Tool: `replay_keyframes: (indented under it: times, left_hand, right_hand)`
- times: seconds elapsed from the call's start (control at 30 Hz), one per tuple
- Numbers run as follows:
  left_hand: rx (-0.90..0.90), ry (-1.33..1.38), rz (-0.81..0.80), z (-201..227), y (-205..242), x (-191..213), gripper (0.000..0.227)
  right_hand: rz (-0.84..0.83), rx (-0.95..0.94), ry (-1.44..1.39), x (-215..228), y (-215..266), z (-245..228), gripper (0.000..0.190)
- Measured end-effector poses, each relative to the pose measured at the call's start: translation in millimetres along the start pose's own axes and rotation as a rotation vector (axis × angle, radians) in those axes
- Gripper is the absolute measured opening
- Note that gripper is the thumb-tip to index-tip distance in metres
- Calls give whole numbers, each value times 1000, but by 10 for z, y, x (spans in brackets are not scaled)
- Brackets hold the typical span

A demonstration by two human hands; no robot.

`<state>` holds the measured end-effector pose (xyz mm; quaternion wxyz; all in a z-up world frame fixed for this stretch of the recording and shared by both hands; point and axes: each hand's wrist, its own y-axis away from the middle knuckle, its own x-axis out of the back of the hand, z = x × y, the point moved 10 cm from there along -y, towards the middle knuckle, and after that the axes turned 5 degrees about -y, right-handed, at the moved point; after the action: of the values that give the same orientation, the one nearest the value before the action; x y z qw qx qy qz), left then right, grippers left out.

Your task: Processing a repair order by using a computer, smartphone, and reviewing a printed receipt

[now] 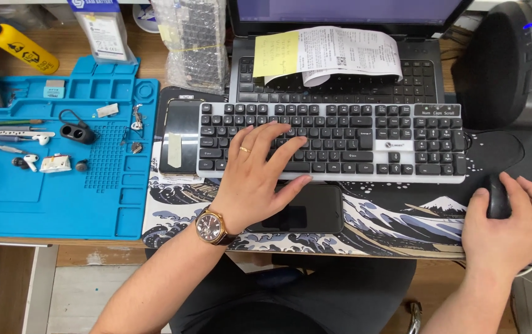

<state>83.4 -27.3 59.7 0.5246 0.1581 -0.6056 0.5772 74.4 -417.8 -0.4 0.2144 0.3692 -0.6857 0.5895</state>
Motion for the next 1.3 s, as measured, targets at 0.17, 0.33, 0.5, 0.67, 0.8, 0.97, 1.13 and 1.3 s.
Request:
replay_keyframes:
  times: [0.17,0.33,0.5,0.67,0.8,0.97,1.13,1.3]
  left_hand:
    - [-6,0,5,-1,6,1,45]
    - [0,1,4,-11,6,4,44]
    - [-8,8,14,-14,-3,8,43]
    - [-2,9,13,-18,1,10,42]
    - [5,12,15,-15,-5,24,41]
    - [9,24,11,-18,-4,24,40]
    - [-11,46,16,-3,-4,34,39]
    - [-6,44,3,-10,-21,38,37]
  right_hand:
    - [3,-2,14,15,0,-9,34]
    - [12,14,-6,10,25,24,33]
    - [9,17,14,-22,50,86,33]
    - [28,62,26,-8,60,66,34]
    - [5,29,33,-14,45,59,36]
    - [22,46,1,42,7,-38,34]
    - [16,62,-1,68,-56,-123,40]
    - [9,6,-36,126,-117,-187,38]
